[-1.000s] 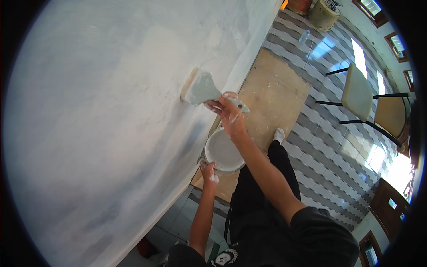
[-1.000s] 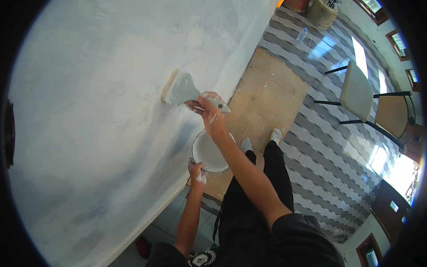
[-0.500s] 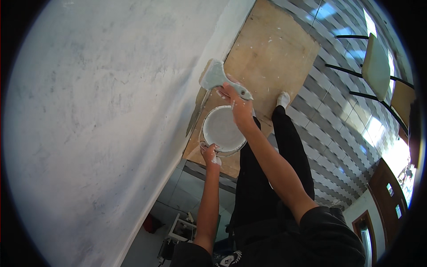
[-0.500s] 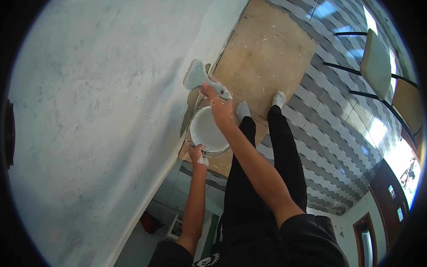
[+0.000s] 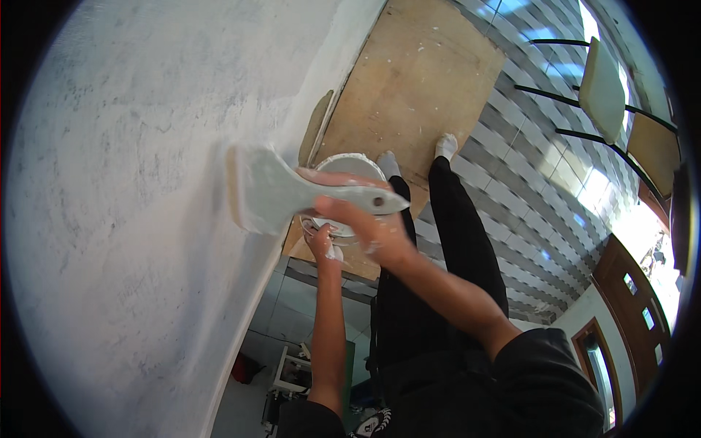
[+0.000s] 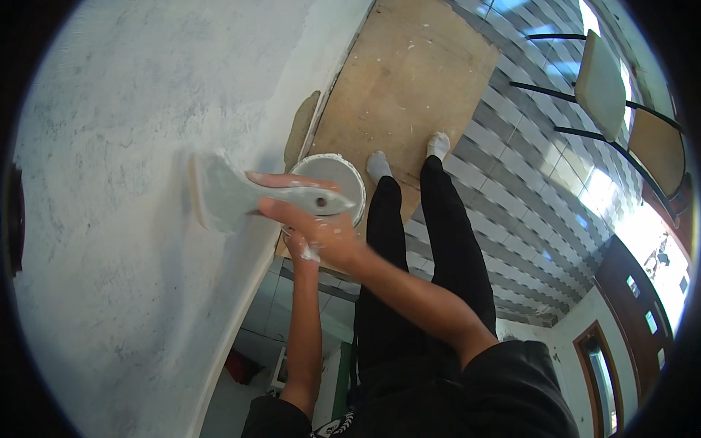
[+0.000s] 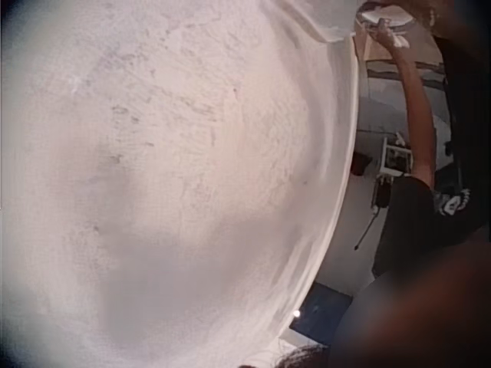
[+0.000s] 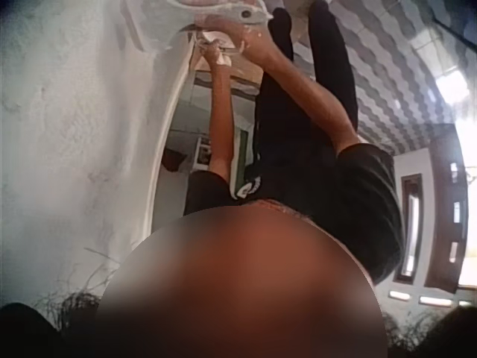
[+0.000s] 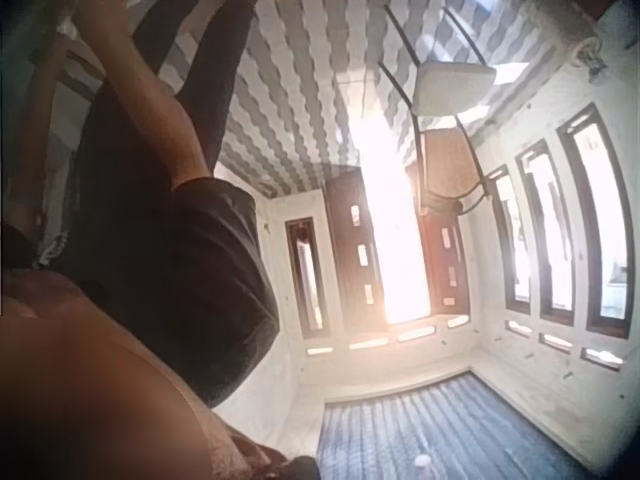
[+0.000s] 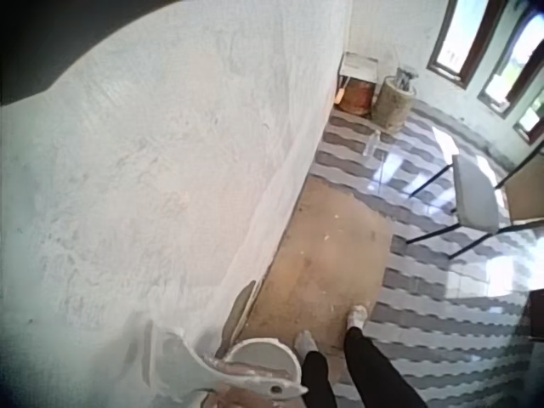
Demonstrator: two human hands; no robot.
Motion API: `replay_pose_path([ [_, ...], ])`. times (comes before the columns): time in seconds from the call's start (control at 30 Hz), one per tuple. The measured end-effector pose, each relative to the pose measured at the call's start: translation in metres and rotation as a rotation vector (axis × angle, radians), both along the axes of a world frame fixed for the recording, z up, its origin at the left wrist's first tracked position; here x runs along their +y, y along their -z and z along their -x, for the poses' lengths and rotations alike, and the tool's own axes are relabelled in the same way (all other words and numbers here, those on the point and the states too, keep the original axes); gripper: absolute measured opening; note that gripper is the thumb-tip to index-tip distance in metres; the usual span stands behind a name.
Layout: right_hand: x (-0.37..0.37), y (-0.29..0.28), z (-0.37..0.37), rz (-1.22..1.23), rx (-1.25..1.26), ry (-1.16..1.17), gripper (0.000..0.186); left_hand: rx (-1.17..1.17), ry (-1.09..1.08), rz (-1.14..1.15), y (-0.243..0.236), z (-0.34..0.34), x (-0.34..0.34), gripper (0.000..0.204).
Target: Apply putty to the wall using a putty knife and a paint bucket.
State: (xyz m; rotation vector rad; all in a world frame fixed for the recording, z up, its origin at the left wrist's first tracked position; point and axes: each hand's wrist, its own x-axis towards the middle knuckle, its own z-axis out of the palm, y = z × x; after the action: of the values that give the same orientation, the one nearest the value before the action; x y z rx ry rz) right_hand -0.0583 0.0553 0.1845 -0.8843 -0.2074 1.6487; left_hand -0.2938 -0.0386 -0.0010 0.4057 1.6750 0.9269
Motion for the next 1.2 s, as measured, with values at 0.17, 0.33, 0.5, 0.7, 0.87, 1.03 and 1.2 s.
replay_pose_path([
  [0.17, -0.044, 0.042, -0.079, 0.227, -0.199, -0.042, 0.025, 0.130, 0.068, 0.087, -0.025, -0.061, 0.025, 0.031],
  [0.33, -0.070, 0.098, -0.083, 0.230, -0.457, -0.123, 0.011, 0.055, 0.057, 0.002, -0.027, -0.093, 0.039, 0.030],
  [0.5, -0.064, 0.158, -0.058, 0.132, -0.817, -0.303, 0.010, 0.061, 0.160, -0.049, -0.025, -0.114, 0.043, 0.026],
  [0.7, -0.049, 0.206, -0.046, -0.104, -1.255, -0.529, 0.014, 0.127, 0.234, -0.053, -0.028, -0.127, 0.045, 0.025],
  [0.87, -0.053, 0.227, -0.019, -0.191, -1.272, -0.658, 0.013, 0.115, 0.249, -0.066, -0.034, -0.138, 0.054, 0.026],
  [1.03, -0.042, 0.231, -0.009, -0.141, -0.763, -0.557, 0.020, 0.145, 0.235, -0.124, -0.033, -0.131, 0.057, 0.030],
  [1.2, -0.030, 0.201, -0.047, 0.098, -0.191, -0.484, 0.015, 0.095, 0.120, 0.014, -0.028, -0.107, 0.063, 0.028],
])
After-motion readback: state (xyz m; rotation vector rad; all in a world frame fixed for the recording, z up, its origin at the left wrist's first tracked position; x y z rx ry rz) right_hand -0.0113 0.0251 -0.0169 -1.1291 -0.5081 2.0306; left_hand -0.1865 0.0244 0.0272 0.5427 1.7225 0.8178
